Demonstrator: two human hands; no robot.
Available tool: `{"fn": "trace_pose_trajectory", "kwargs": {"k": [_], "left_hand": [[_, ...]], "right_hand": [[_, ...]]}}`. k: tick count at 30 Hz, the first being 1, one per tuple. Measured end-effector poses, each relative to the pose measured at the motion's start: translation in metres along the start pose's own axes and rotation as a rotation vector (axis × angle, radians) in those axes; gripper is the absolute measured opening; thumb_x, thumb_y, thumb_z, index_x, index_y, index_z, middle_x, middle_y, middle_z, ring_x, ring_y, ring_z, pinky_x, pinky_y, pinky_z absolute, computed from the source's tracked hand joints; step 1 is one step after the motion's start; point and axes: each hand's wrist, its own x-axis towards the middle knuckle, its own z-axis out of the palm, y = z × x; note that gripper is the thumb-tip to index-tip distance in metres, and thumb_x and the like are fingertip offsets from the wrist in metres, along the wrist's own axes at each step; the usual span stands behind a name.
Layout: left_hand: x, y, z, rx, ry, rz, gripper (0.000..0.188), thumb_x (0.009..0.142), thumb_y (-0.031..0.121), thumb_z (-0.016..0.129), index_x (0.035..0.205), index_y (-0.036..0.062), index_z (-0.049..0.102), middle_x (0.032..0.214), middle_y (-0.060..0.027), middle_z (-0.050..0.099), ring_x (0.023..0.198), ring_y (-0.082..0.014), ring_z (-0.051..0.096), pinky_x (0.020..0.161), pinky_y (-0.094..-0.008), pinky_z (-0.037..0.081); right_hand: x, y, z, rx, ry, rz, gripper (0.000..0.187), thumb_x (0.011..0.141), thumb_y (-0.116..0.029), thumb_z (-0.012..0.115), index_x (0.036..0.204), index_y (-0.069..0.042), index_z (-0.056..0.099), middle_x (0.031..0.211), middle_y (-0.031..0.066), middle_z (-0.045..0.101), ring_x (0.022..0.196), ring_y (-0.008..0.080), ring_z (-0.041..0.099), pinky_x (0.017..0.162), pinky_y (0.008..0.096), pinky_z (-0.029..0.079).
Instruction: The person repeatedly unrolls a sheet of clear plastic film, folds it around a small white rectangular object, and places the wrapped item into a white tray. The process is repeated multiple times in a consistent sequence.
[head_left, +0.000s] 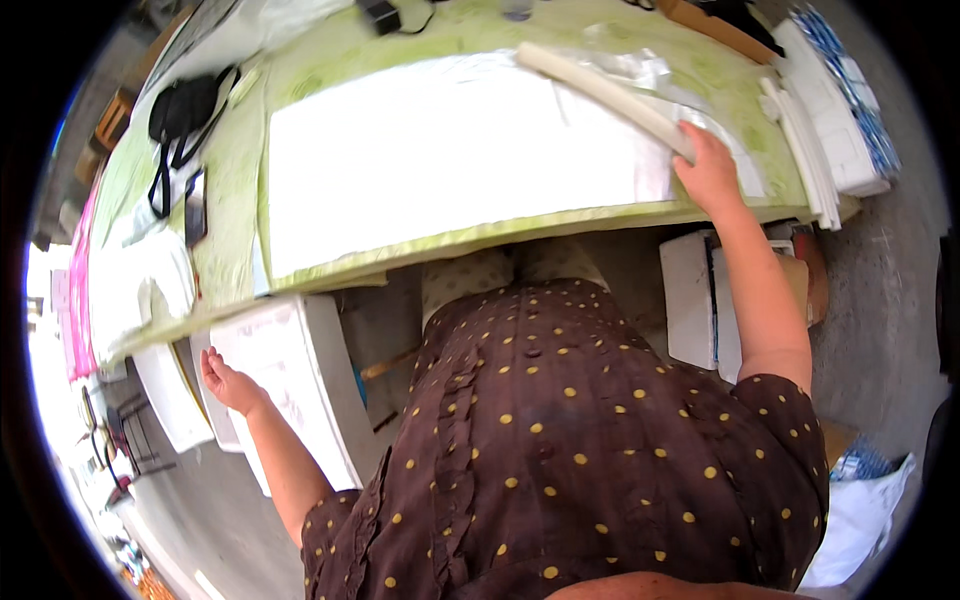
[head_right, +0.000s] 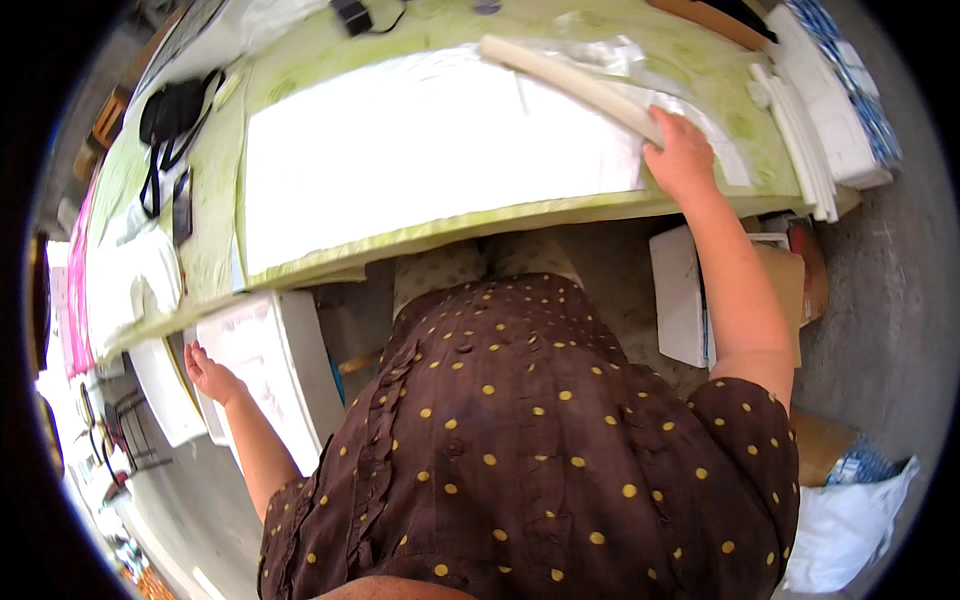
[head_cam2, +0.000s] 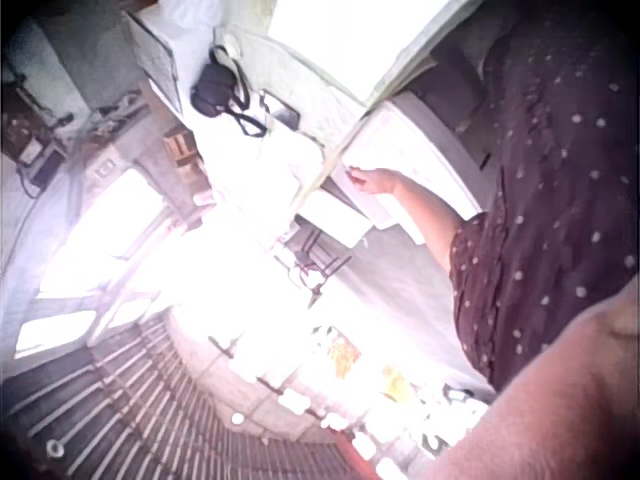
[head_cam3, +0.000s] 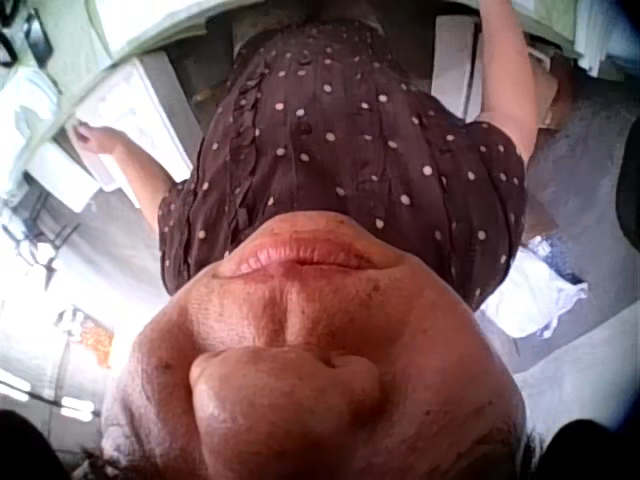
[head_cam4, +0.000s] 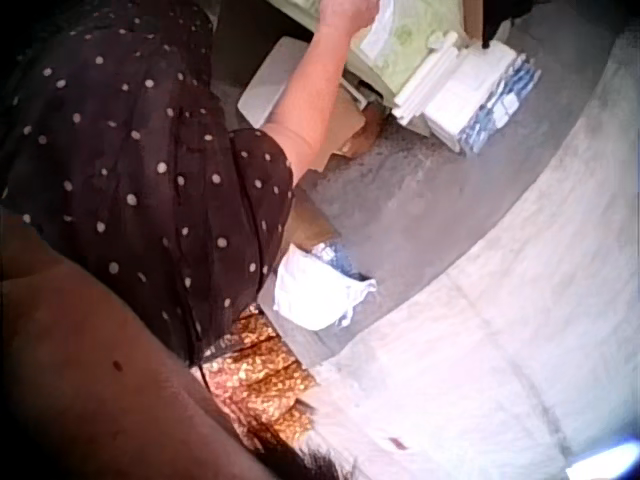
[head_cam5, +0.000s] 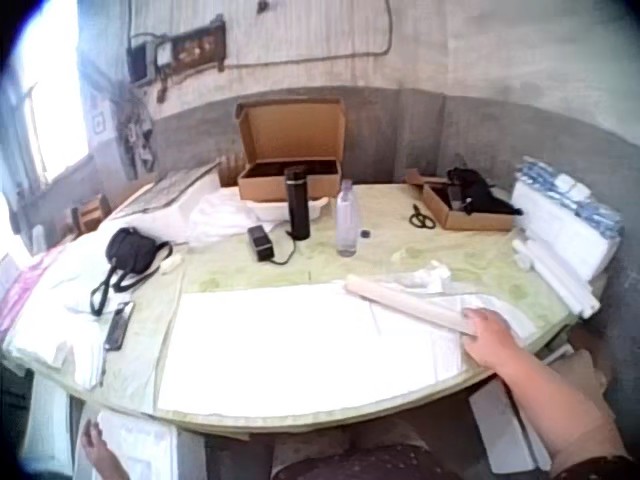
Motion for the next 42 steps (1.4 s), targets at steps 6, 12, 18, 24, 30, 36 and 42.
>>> {"fn": "trace_pose_trajectory", "kwargs": {"k": [6, 12, 18, 24, 30, 36, 42], "left_hand": [[-0.077, 0.107, 0.108, -0.210, -0.527, -0.094, 0.032, 0.106, 0.021, 0.051, 0.133, 0.0058, 0.056, 0.129, -0.0072, 0.062, 0.118, -0.0176, 0.056, 0.102, -0.0330, 0.043], [-0.187, 0.182, 0.230, -0.267, -1.097, 0.178, 0.038, 0.099, 0.007, 0.053, 0.137, 0.0064, 0.055, 0.147, -0.0111, 0.049, 0.136, -0.0231, 0.046, 0.110, -0.0365, 0.038], [-0.267, 0.220, 0.320, -0.019, -1.457, 0.702, 0.045, 0.092, 0.025, 0.069, 0.135, 0.0129, 0.062, 0.157, -0.0197, 0.036, 0.147, -0.0440, 0.027, 0.116, -0.0489, 0.032], [-0.266, 0.217, 0.325, 0.071, -1.498, 0.894, 0.048, 0.089, 0.028, 0.071, 0.134, 0.0128, 0.063, 0.158, -0.0185, 0.035, 0.149, -0.0457, 0.021, 0.118, -0.0497, 0.030], [-0.269, 0.226, 0.342, 0.137, -1.517, 0.916, 0.047, 0.090, 0.031, 0.070, 0.133, 0.0140, 0.063, 0.157, -0.0166, 0.039, 0.149, -0.0419, 0.024, 0.117, -0.0490, 0.031], [-0.281, 0.263, 0.355, 0.105, -1.363, 1.108, 0.040, 0.084, 0.031, 0.075, 0.119, 0.0129, 0.069, 0.127, -0.0111, 0.064, 0.122, -0.0338, 0.056, 0.101, -0.0431, 0.045], [-0.338, 0.290, 0.390, 0.461, -1.706, 0.751, 0.041, 0.084, 0.039, 0.075, 0.109, 0.0070, 0.071, 0.115, -0.0128, 0.068, 0.099, -0.0281, 0.068, 0.088, -0.0382, 0.053]], "right_hand": [[0.002, -0.005, -0.020, 0.093, -0.270, 0.052, 0.058, 0.085, -0.019, 0.064, 0.141, -0.014, 0.051, 0.131, 0.0202, 0.058, 0.118, 0.0381, 0.058, 0.102, 0.0428, 0.047], [-0.076, -0.090, -0.024, 0.928, -0.384, 0.273, 0.064, 0.089, -0.015, 0.065, 0.147, -0.007, 0.042, 0.121, 0.0159, 0.058, 0.108, 0.0228, 0.058, 0.093, 0.0338, 0.048], [-0.124, -0.144, 0.026, 1.195, -0.393, 0.194, 0.066, 0.094, -0.020, 0.064, 0.152, -0.004, 0.035, 0.138, 0.0229, 0.052, 0.122, 0.0306, 0.056, 0.104, 0.0375, 0.044], [-0.129, -0.133, 0.009, 1.556, -0.708, 0.329, 0.082, 0.097, -0.018, 0.064, 0.161, -0.015, 0.013, 0.102, 0.0104, 0.063, 0.077, 0.0123, 0.061, 0.061, 0.0261, 0.052], [-0.120, -0.131, 0.019, 1.582, -0.697, 0.267, 0.081, 0.098, -0.016, 0.063, 0.161, -0.015, 0.012, 0.103, 0.0108, 0.062, 0.076, 0.0133, 0.063, 0.065, 0.0280, 0.054], [-0.129, -0.106, 0.010, 1.529, -0.601, 0.495, 0.081, 0.099, -0.020, 0.062, 0.161, -0.013, 0.010, 0.099, 0.0125, 0.067, 0.072, 0.0149, 0.064, 0.063, 0.0282, 0.055], [-0.123, -0.089, 0.017, 1.513, -0.660, 0.422, 0.073, 0.099, -0.020, 0.062, 0.158, -0.010, 0.021, 0.105, 0.0106, 0.067, 0.077, 0.0137, 0.063, 0.068, 0.0269, 0.054]]}}
